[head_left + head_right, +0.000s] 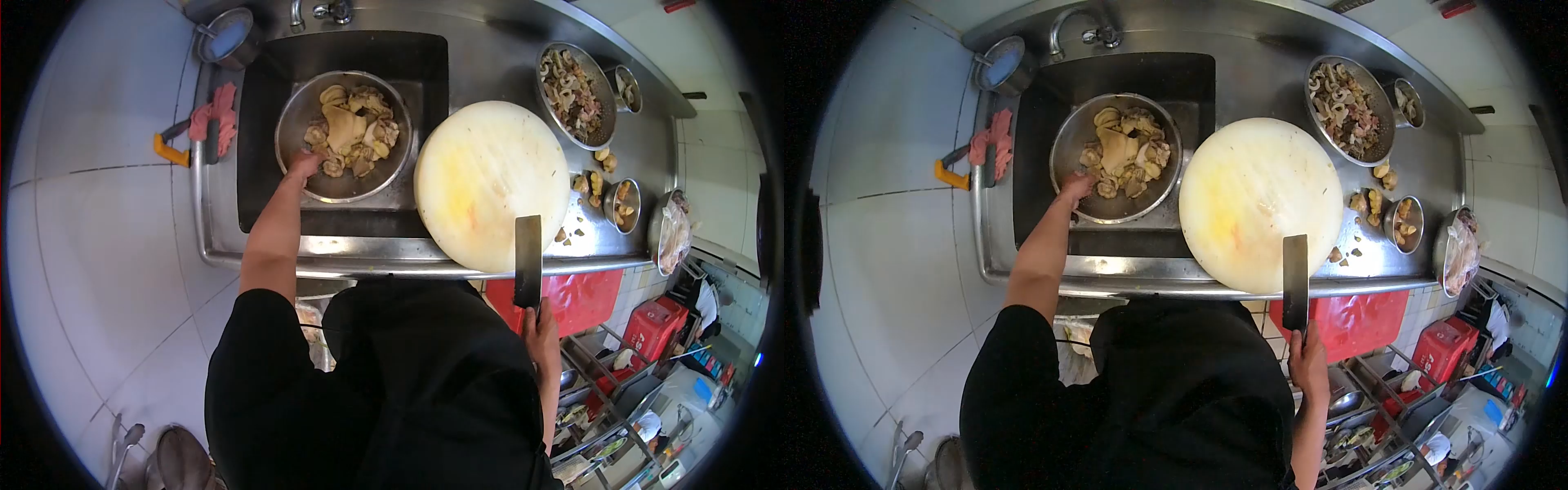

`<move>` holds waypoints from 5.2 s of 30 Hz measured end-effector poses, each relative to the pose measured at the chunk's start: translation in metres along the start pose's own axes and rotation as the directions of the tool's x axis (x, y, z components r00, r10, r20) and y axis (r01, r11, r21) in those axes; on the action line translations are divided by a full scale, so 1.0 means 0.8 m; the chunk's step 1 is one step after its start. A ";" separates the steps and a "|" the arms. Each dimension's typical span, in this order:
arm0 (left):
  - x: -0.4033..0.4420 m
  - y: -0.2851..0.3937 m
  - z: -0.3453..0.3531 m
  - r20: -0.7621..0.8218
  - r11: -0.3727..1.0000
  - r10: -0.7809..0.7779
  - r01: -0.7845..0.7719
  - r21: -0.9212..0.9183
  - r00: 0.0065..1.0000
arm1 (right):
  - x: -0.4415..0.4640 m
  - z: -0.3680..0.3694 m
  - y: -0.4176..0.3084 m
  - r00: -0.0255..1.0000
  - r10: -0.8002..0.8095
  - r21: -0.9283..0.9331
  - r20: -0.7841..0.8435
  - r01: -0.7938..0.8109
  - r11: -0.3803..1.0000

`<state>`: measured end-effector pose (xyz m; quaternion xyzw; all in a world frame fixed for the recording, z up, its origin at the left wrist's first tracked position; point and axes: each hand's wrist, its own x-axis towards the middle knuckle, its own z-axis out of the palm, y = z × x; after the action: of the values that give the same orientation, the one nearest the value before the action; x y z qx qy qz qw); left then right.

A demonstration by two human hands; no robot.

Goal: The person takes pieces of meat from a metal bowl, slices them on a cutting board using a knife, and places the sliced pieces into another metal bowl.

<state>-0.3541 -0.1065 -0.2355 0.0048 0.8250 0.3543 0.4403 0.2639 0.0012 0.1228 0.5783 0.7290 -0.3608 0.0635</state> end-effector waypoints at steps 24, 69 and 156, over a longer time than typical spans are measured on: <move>-0.080 0.031 0.013 0.232 0.730 -0.025 0.177 -0.661 0.972 | -0.025 0.022 0.021 0.995 0.097 0.107 -0.021 -0.095 0.990; -0.415 0.195 0.288 0.427 -0.040 0.887 -0.892 0.450 0.176 | 0.009 0.029 0.087 0.976 -0.129 0.285 -0.177 0.177 0.942; -0.465 0.147 0.322 0.521 0.211 0.776 -0.925 0.317 0.355 | -0.004 -0.001 0.028 0.964 -0.266 -0.066 0.014 0.267 0.962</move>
<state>0.0260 0.0122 0.0097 0.6356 0.6807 0.2704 0.2438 0.2853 0.0007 0.1149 0.4716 0.8117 -0.3428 0.0356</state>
